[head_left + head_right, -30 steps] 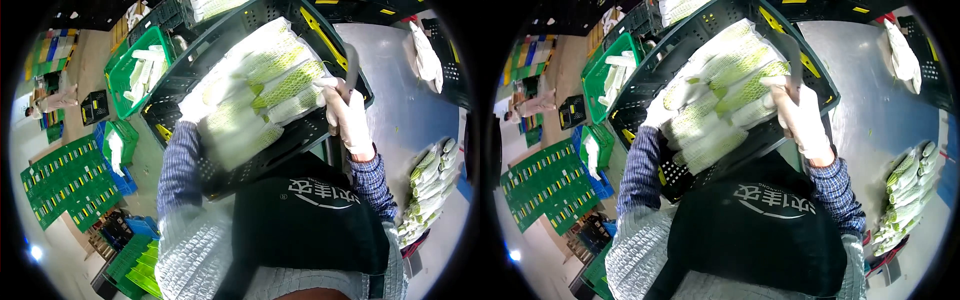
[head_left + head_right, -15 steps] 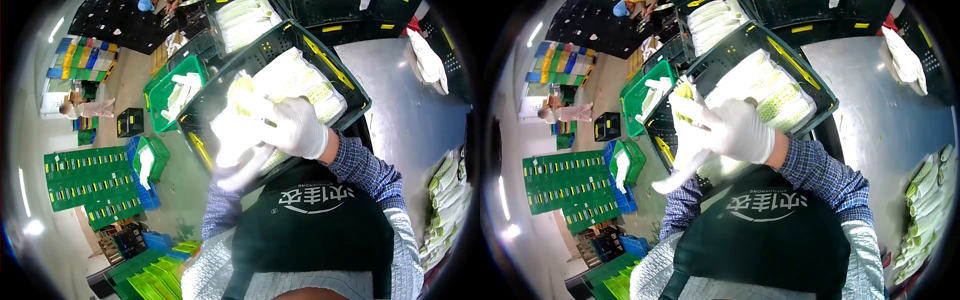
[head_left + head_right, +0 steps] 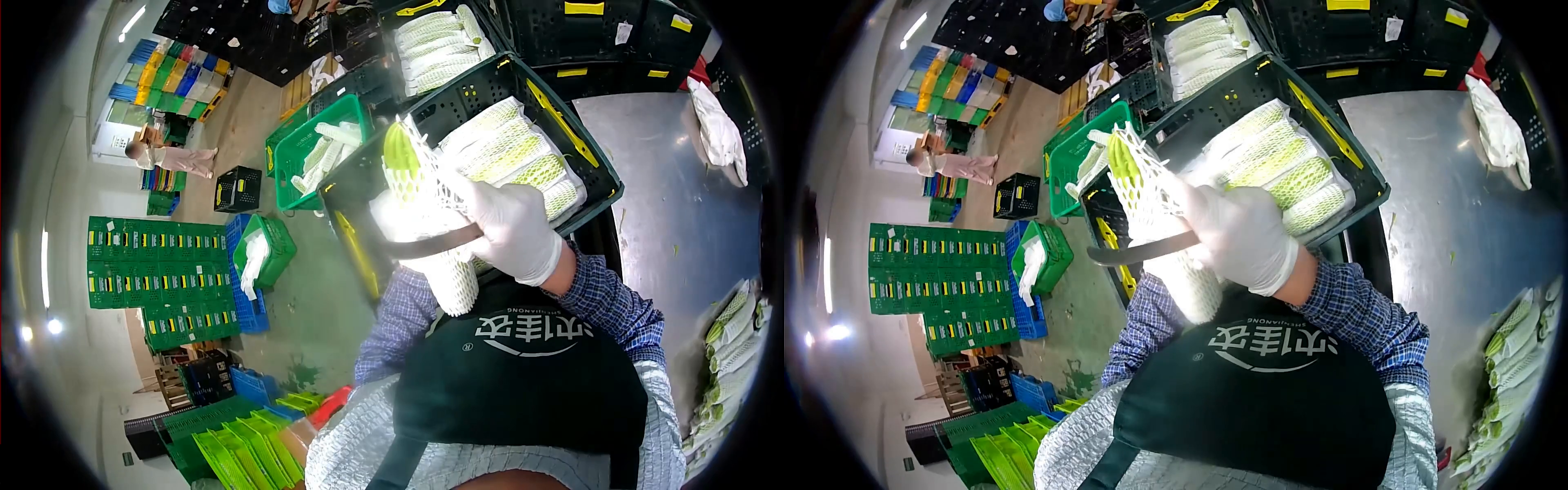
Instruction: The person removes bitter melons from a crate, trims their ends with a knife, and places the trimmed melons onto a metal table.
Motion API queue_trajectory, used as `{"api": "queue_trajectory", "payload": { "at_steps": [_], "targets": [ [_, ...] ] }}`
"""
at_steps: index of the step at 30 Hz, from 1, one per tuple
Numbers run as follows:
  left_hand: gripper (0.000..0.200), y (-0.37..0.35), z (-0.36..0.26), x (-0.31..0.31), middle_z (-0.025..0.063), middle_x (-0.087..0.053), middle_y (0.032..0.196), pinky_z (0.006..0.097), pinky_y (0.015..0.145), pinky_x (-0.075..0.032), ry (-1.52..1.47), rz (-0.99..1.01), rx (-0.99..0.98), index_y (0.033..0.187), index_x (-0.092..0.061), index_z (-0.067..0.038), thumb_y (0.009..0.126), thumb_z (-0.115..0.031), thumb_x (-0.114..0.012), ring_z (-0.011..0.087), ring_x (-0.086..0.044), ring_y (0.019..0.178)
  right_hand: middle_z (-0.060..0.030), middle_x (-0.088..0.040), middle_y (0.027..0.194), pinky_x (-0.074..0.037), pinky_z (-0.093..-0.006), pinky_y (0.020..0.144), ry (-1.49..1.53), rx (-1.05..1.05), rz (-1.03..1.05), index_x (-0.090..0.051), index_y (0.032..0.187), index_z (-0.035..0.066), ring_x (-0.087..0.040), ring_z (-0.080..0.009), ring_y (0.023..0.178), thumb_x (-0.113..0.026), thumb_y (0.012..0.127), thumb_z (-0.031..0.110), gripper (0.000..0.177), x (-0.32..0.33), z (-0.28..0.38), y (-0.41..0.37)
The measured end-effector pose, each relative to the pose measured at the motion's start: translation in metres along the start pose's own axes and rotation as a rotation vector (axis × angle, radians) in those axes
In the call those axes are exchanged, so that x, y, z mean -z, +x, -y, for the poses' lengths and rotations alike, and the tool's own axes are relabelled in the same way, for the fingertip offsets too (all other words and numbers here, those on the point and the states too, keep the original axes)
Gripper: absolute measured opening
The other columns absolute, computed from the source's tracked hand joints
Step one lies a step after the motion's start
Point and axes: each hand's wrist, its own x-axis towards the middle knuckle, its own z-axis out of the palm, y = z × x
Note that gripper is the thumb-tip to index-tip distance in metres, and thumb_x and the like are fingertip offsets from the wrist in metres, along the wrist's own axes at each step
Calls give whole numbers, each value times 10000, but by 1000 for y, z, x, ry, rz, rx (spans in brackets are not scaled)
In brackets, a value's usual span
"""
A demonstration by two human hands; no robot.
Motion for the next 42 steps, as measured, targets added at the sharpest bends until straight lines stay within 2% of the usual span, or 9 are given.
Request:
{"api": "queue_trajectory", "payload": {
  "at_steps": [8, 11, 16, 18, 20, 23, 28, 32, 42],
  "targets": [
    [374, -10, -9, 7, 140, -593, 1239, 362, 929, -550, 550, 36, 3, 1384, -472, -25, 1021, -116, -466, 242, -607, 1096, -56, -604, 576, -458, -285, 484, 431, -505, 13, -709, 930, 46, -631, -149, 507, -729, 856, 192, 165, 28, -4, 12],
    [366, -1, -3, -4, 109, -608, 1211, 318, 845, -556, -89, 367, 140, 1376, -476, -31, 1036, -166, -464, 209, -618, 1026, -36, -616, 594, -459, -270, 497, 549, -552, -122, -703, 910, 30, -629, -109, 518, -691, 874, 142, 119, 31, -5, 11],
    [365, 1, 28, 8, 99, -623, 1162, 312, 862, -544, 3, -75, 144, 1371, -471, -53, 1048, -223, -472, 197, -619, 1008, 1, -622, 634, -421, -211, 493, 866, -629, -409, -647, 774, -2, -552, -42, 522, -657, 923, 140, 206, 22, -3, 4],
    [497, 7, 33, 20, 139, -608, 913, 389, 564, -492, -205, -46, 132, 1247, -521, -40, 1017, -459, -385, 287, -574, 675, 24, -588, 670, -392, -194, 507, 905, -805, -401, -602, 833, 6, -494, -6, 546, -636, 931, 82, 129, 35, -2, 6],
    [435, 10, 42, 18, 140, -600, 1112, 371, 772, -517, -313, 85, 121, 1304, -504, -37, 1016, -362, -474, 257, -586, 938, 40, -566, 686, -358, -189, 490, 922, -925, -398, -584, 840, 7, -436, 7, 525, -634, 943, 85, 139, 38, -4, 3],
    [421, 19, 44, 10, 152, -588, 1209, 368, 859, -527, -466, 513, 115, 1318, -499, -32, 1003, -311, -524, 245, -584, 1078, 46, -560, 686, -367, -192, 507, 843, -883, -254, -587, 810, 9, -446, 8, 551, -646, 945, 96, 171, 34, -12, -7],
    [425, 11, 39, -2, 144, -593, 1187, 363, 837, -527, -361, 249, 126, 1305, -505, -36, 999, -329, -527, 241, -589, 1055, 35, -610, 720, -425, -193, 568, 946, -694, -199, -629, 1007, -1, -559, -5, 666, -742, 892, 165, 232, 40, -12, 3],
    [428, 22, 40, -7, 138, -597, 1169, 359, 820, -528, -329, 167, 105, 1295, -510, -39, 996, -344, -529, 238, -593, 1037, -45, -615, 722, -479, -281, 586, 391, -324, -152, -644, 931, 25, -612, -140, 631, -761, 828, 233, 260, 50, -13, 24],
    [437, 13, 45, -14, 124, -608, 1125, 349, 777, -528, -298, 196, 157, 1270, -523, -47, 989, -381, -534, 229, -603, 992, -98, -644, 672, -506, -298, 542, 327, -336, -202, -669, 815, 5, -657, -197, 570, -712, 813, 112, 115, 58, -17, 12]
  ]
}}
